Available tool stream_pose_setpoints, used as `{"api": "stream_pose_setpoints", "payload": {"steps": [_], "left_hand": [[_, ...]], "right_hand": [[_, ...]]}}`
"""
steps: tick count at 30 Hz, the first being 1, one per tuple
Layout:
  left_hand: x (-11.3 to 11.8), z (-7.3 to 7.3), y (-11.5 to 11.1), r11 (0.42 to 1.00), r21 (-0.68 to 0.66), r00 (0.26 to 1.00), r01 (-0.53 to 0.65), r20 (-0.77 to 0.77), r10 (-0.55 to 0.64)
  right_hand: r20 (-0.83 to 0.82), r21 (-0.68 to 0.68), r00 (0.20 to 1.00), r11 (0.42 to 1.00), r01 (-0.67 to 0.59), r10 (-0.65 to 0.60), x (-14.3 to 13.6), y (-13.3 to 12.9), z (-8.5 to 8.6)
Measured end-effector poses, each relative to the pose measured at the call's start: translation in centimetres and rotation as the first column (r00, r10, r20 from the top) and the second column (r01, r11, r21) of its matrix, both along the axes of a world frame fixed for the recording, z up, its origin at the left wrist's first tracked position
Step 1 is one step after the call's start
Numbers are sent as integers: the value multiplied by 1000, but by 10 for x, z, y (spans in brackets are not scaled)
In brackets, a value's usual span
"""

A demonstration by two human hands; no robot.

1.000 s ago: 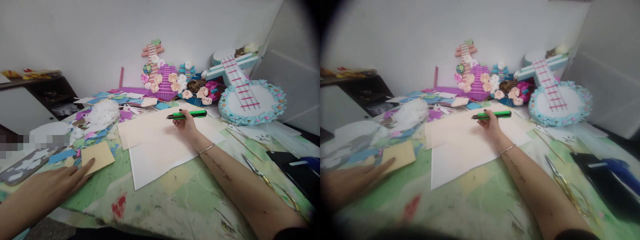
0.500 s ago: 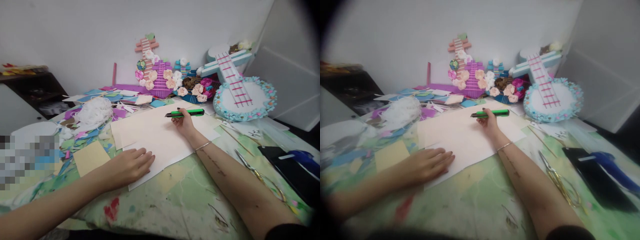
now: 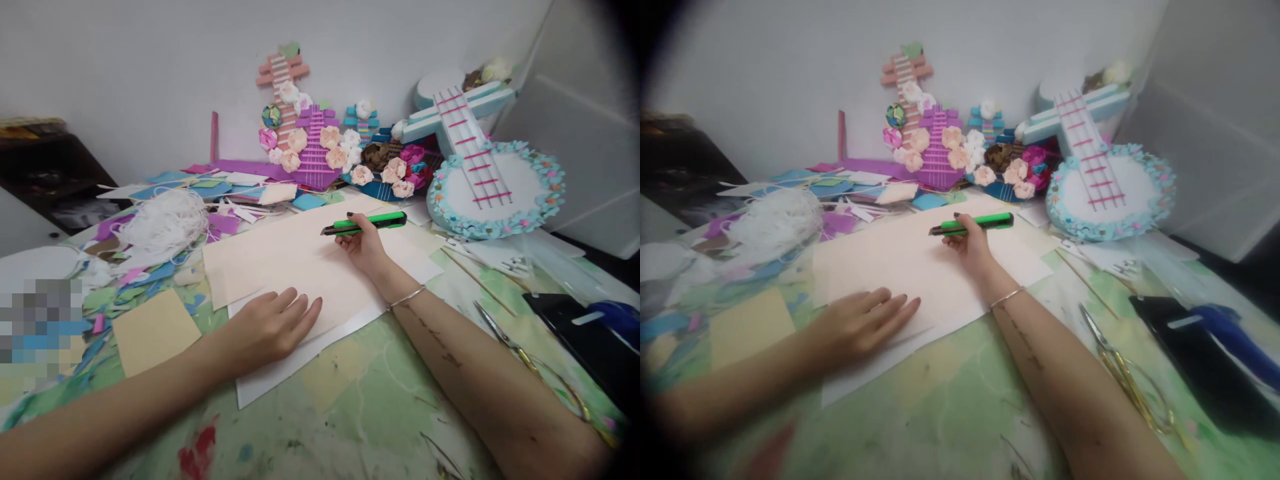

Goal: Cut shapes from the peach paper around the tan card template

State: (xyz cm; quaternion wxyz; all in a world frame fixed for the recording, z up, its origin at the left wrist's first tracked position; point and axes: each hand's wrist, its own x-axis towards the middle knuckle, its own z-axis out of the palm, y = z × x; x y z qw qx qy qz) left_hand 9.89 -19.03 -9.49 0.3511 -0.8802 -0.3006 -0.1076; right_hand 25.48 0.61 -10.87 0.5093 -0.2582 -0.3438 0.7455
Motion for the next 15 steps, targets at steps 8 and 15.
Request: {"api": "stream_pose_setpoints", "payload": {"steps": [8, 15], "left_hand": [[7, 0, 8, 987, 40, 981, 157, 110, -161], [3, -3, 8, 980, -4, 974, 197, 115, -195]], "right_hand": [[13, 0, 1000, 1000, -20, 20, -3, -1, 0], [10, 10, 1000, 1000, -20, 20, -3, -2, 2]]}}
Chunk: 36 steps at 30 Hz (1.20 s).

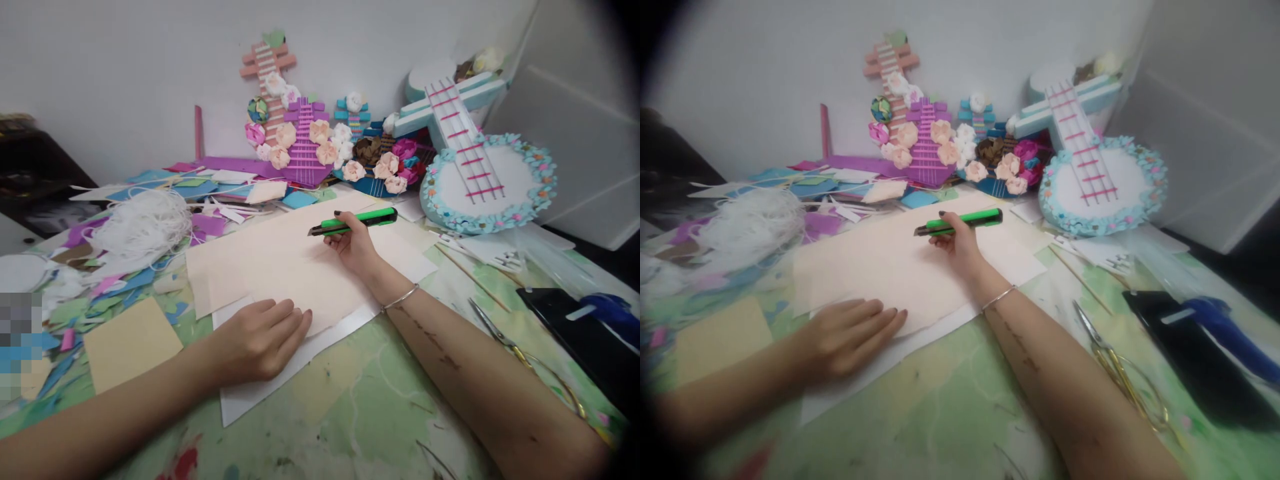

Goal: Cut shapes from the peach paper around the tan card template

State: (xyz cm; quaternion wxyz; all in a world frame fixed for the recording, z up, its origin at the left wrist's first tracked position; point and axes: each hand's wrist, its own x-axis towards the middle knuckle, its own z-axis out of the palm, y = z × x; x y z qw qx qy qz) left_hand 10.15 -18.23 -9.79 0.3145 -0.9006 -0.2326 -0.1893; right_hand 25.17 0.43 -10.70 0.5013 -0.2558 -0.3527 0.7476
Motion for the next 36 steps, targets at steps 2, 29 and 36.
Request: {"api": "stream_pose_setpoints", "payload": {"steps": [2, 29, 36], "left_hand": [[2, -1, -1, 1000, -11, 1000, 5, -3, -5], [-3, -10, 1, 1000, -30, 991, 6, 137, -2], [-2, -9, 0, 999, -22, 992, 29, 127, -26]], "right_hand": [[9, -2, 1000, 1000, 14, -14, -4, -5, 3], [33, -5, 999, 1000, -14, 14, -29, -41, 0], [35, 28, 999, 999, -15, 14, -29, -40, -1]]}}
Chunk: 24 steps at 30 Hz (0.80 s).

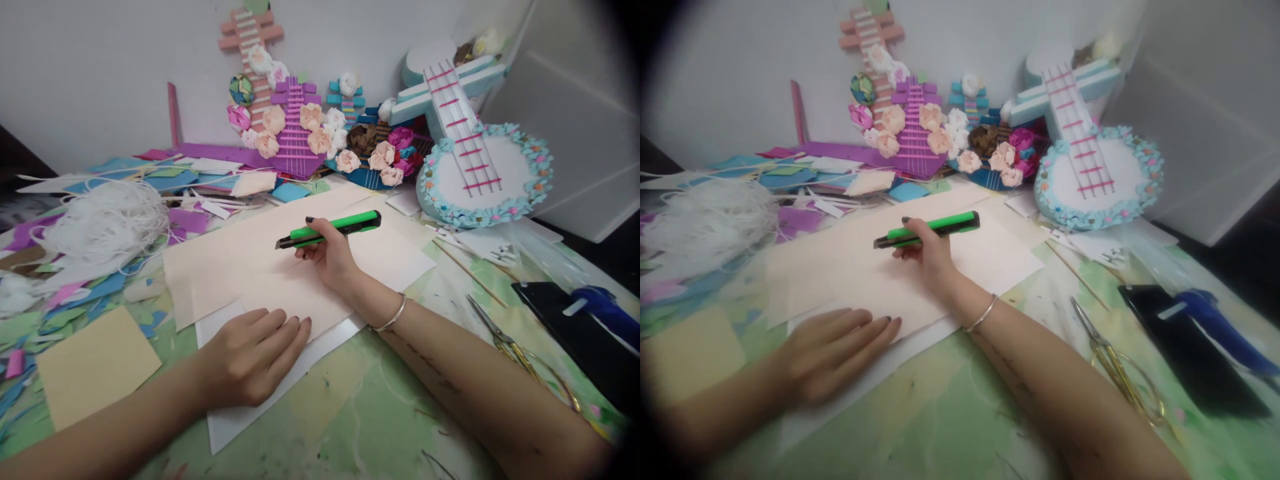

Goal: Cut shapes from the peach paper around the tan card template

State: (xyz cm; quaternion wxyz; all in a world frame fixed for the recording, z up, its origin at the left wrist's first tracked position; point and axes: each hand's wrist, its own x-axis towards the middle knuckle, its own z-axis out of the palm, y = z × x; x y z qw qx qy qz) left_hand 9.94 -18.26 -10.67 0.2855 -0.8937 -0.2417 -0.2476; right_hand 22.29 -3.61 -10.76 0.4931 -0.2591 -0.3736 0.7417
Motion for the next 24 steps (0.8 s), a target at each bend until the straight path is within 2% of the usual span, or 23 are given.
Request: {"api": "stream_pose_setpoints", "payload": {"steps": [4, 10, 17, 21, 24], "left_hand": [[-1, 0, 0, 1000, 21, 1000, -1, 8, 1], [-2, 4, -1, 993, 73, 996, -90, 33, 87], [-2, 5, -1, 990, 87, 992, -107, 78, 101], [0, 5, -8, 994, 24, 989, -104, 104, 101], [2, 9, -14, 995, -58, 996, -83, 39, 85]], "right_hand": [[-5, 4, 1000, 1000, 5, -5, 0, 0, 3], [-60, 44, 998, 999, 24, -22, 6, 4, 18], [-132, 73, 990, 996, 53, -43, 11, 7, 29], [-141, 80, 990, 996, 37, -25, 11, 7, 26], [-133, 106, 991, 994, 31, -16, 11, 8, 25]]}}
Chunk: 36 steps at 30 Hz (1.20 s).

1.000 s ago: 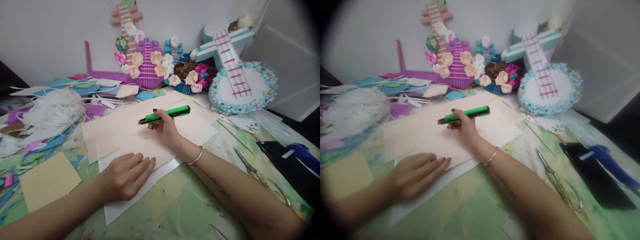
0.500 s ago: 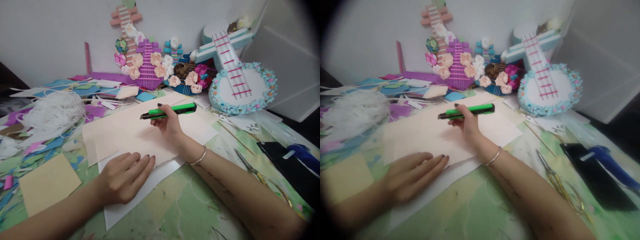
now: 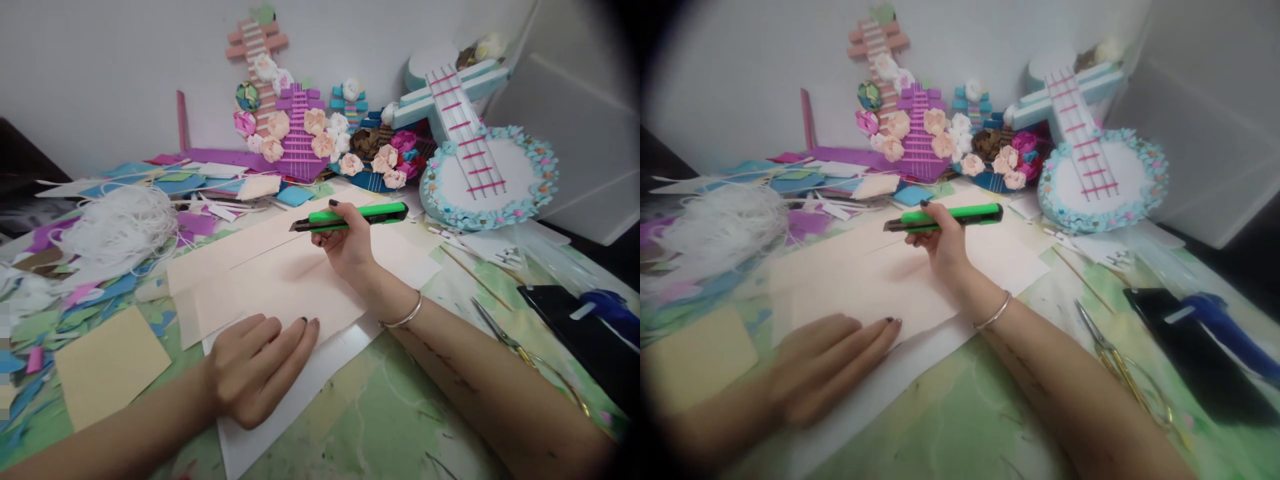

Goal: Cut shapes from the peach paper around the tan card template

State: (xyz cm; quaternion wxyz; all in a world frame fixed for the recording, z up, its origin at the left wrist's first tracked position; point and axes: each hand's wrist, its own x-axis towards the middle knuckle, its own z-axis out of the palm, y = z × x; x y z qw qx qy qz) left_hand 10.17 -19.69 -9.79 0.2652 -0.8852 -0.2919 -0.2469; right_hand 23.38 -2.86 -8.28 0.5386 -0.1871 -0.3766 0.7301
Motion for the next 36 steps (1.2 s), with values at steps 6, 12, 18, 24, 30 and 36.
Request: {"api": "stream_pose_setpoints", "payload": {"steps": [6, 12, 18, 24, 30, 36], "left_hand": [[1, 9, -6, 1000, -18, 997, 25, -75, -26], [0, 2, -1, 996, 90, 996, -9, -88, 17], [6, -11, 18, 988, 147, 990, 43, 124, -62], [5, -8, 22, 988, 94, 990, 118, 64, -125], [-3, -7, 40, 985, 138, 993, 102, 37, -108], [-14, -4, 52, 981, 108, 987, 163, -30, -161]], "right_hand": [[-13, 16, 1000, 1000, 8, -8, 1, 0, 2], [-9, 11, 1000, 1000, 9, -9, 0, -2, 2], [9, 3, 1000, 1000, -25, 25, 1, -2, 1], [12, -48, 1000, 999, -25, 26, 2, 2, 0], [-33, -81, 997, 995, 62, -65, 4, 6, 3], [58, 26, 967, 969, 246, -247, 7, 2, 18]]}}
